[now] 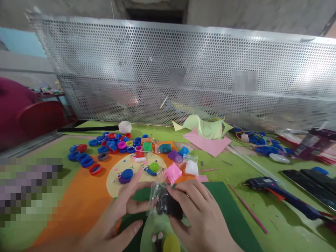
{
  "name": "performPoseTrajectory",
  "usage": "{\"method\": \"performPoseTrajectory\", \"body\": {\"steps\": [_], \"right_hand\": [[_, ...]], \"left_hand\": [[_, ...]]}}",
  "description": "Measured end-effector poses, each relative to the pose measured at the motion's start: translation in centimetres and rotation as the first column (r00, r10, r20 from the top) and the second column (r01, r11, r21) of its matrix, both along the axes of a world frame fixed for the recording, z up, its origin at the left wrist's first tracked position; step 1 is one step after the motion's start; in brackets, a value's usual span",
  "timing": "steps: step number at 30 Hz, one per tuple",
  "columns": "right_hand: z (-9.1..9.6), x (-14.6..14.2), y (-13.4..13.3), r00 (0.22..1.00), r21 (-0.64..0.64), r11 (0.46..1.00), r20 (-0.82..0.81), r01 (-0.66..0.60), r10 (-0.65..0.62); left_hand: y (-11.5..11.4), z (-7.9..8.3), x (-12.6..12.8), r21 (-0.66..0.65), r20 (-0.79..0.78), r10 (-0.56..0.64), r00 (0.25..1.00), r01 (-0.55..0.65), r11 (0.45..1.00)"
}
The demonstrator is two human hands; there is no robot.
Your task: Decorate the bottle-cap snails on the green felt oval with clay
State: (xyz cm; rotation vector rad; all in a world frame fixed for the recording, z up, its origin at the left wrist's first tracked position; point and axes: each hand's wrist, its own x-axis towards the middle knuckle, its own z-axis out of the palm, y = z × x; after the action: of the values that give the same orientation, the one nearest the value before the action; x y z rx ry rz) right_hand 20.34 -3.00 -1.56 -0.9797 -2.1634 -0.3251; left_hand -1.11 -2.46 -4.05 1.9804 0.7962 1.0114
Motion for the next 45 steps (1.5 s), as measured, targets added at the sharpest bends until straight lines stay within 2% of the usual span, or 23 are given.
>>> {"method": "performPoseTrajectory", "body": {"steps": [3,8,11,14,19,26,29,35,41,45], "right_hand": [[0.2,0.0,-0.1,1.0,0.029,0.999,-0.003,0.016,-0.016],[0.1,0.3,0.0,0.999,0.04,0.998,-0.014,0.049,-0.049],[0.0,0.4,0.1,0.997,0.028,0.997,-0.02,0.071,-0.07],[0.0,0.2,0.0,0.995,-0.012,0.996,-0.036,0.089,-0.089],[0.0,0.0,-0.1,0.993,-0.075,0.991,-0.039,0.108,-0.111],[0.2,-0.3,-0.5,0.996,-0.06,0.996,-0.061,0.067,-0.071],[0.2,-0.5,-0.7,0.999,-0.048,0.999,-0.042,0.02,-0.022],[0.6,-0.4,-0.4,0.997,0.058,0.996,0.045,-0.067,0.064],[1.4,0.6,0.2,0.97,0.018,0.99,0.202,-0.143,0.137],[1.7,1.9,0.9,0.961,-0.071,0.993,0.252,-0.098,0.113]], "left_hand": [[-0.3,0.1,0.1,-0.037,0.032,-0.025,0.999,0.026,0.999],[-0.5,-0.2,0.3,0.011,-0.032,-0.003,0.999,0.003,1.0],[-0.3,-0.4,0.4,0.007,-0.019,-0.002,1.0,0.002,1.0],[0.0,-0.6,0.4,-0.058,0.034,0.017,0.999,-0.015,0.998],[0.0,-0.9,0.4,-0.123,0.065,-0.031,0.997,0.039,0.992],[0.1,-0.6,0.7,-0.216,0.177,0.07,0.982,-0.03,0.976],[0.3,-0.6,0.8,-0.199,0.181,0.093,0.979,-0.056,0.978],[0.4,-0.9,0.8,-0.137,0.159,0.114,0.981,-0.092,0.986],[0.3,-1.0,1.1,-0.066,0.156,0.07,0.985,-0.06,0.996],[0.8,-1.1,0.7,-0.016,0.122,0.114,0.986,-0.113,0.994]]}}
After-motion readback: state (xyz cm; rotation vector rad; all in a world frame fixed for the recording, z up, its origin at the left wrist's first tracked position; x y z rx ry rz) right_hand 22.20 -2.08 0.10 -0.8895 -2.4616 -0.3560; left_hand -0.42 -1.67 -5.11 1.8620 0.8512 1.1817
